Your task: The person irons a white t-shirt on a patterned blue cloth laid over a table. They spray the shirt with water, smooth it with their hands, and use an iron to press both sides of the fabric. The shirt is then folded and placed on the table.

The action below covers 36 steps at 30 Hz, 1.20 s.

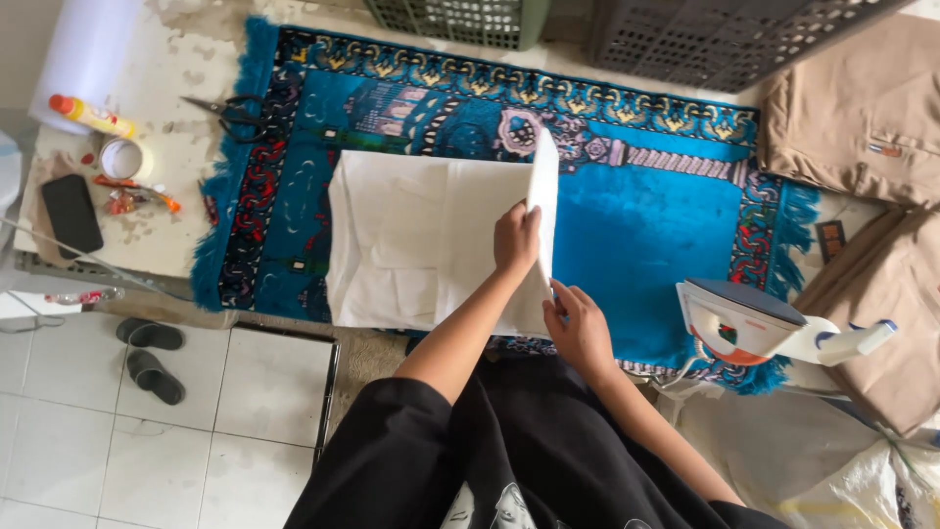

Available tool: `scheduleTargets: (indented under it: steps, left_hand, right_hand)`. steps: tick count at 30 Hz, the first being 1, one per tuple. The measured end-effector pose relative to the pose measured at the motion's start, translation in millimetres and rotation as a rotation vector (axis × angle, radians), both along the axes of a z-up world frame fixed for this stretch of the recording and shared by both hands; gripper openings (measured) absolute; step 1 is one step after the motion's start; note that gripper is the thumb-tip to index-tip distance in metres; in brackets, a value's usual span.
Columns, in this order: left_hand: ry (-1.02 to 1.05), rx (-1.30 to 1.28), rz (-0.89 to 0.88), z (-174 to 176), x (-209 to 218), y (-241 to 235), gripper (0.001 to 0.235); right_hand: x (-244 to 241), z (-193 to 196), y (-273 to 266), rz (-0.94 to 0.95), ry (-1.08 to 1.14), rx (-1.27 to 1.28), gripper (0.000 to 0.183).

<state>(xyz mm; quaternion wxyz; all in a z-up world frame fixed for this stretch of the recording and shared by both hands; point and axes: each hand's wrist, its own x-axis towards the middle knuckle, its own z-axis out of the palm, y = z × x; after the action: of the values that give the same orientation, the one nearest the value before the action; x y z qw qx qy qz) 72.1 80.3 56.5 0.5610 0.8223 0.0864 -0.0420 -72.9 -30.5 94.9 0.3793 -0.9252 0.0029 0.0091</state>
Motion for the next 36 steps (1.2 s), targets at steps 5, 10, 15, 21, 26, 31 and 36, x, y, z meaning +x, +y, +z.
scheduleTargets:
  steps: [5, 10, 15, 21, 26, 31, 36]
  left_hand:
    - [0.153, -0.392, 0.232, -27.1, 9.8, 87.7, 0.038]
    - [0.251, -0.962, 0.362, 34.0, 22.1, 198.5, 0.065]
    - [0.5, -1.215, 0.477, -83.5, 44.0, 294.5, 0.047]
    - [0.423, -1.134, 0.198, -88.4, 61.2, 343.1, 0.082]
    - [0.411, -1.131, 0.169, -101.8, 76.9, 352.6, 0.077]
    - [0.442, -0.907, 0.174, -126.4, 94.3, 356.4, 0.075]
    - [-0.344, 0.119, 0.015, -129.1, 91.0, 344.1, 0.062]
  right_hand:
    - [20.8, 8.9, 85.2, 0.193, -0.08, -0.051, 0.035]
    - [54.6, -15.0, 185.8, 0.328, -0.038, -0.051, 0.037]
    - [79.1, -47.0, 278.7, 0.422, -0.003, -0.179, 0.041]
    - [65.2, -103.9, 328.6, 0.447, 0.124, -0.391, 0.053]
    - [64.3, -94.7, 334.8, 0.431, 0.282, -0.435, 0.056]
    - [57.5, -85.5, 344.2, 0.513, 0.486, -0.117, 0.071]
    - [32.0, -84.4, 324.8, 0.391, 0.283, 0.339, 0.035]
